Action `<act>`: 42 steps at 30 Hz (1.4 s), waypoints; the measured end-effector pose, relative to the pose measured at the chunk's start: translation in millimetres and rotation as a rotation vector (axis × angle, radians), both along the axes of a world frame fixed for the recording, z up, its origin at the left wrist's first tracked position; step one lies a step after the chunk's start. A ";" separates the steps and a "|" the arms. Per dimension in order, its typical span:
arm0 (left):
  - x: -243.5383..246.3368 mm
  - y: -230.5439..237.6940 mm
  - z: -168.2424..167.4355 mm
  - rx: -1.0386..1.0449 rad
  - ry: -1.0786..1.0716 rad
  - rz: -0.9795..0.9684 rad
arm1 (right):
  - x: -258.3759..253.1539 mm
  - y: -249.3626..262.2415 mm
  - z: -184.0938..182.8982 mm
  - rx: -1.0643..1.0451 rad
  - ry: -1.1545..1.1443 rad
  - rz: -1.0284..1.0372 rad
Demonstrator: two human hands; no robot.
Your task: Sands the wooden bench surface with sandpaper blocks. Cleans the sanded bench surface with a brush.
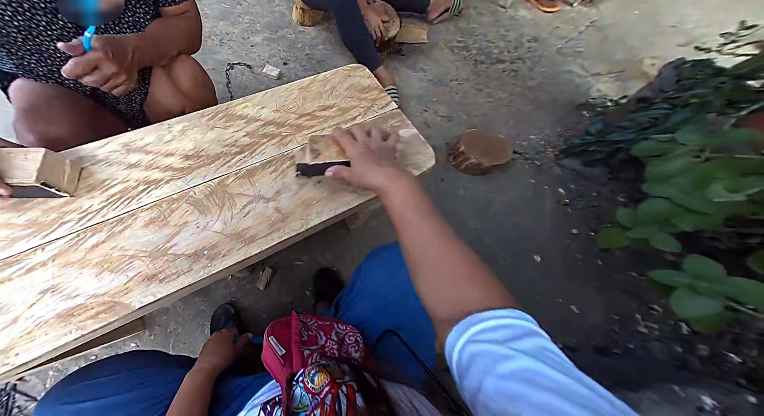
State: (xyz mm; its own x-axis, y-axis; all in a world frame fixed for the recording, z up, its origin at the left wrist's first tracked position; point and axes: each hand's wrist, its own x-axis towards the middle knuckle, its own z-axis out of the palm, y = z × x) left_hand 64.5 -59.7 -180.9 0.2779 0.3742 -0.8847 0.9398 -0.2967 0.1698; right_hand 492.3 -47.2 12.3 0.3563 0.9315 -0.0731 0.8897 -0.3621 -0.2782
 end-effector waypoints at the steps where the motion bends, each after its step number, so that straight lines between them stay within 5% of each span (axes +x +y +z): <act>1: 2.7 0.8 0.5 -0.005 0.009 -0.016 | -37.3 12.3 -0.6 0.012 0.009 0.073; 5: 16.9 -0.1 5.0 0.008 0.013 -0.053 | -154.5 52.1 1.3 0.034 0.046 0.367; 8: 23.9 -3.0 7.8 0.015 0.017 -0.077 | -166.4 54.2 8.3 -0.020 0.065 0.466; 22: -5.6 -3.8 -4.5 0.001 -0.008 0.006 | 134.7 -79.5 3.3 -0.091 0.013 -0.265; 26: -4.2 -4.3 1.4 -0.013 0.005 0.007 | 78.8 -46.8 4.6 -0.064 -0.010 -0.140; 32: 8.3 -0.8 7.6 -0.005 0.005 -0.030 | -120.2 29.9 -1.8 0.047 -0.022 0.350; 35: 14.0 -2.7 11.5 -0.003 -0.007 -0.026 | -147.2 44.0 7.1 -0.030 0.014 0.464; 38: 14.5 -2.0 6.9 -0.005 0.000 -0.040 | -101.5 40.5 9.0 -0.003 0.030 0.393; 42: 5.2 -2.5 -0.1 0.001 0.011 -0.049 | 27.9 22.4 4.4 0.021 0.013 0.083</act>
State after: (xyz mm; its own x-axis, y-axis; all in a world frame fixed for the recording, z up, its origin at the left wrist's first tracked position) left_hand 69.7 -62.2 -181.1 0.2859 0.3612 -0.8876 0.9261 -0.3423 0.1590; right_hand 520.1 -24.7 16.7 0.2774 0.9591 -0.0568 0.9126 -0.2815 -0.2965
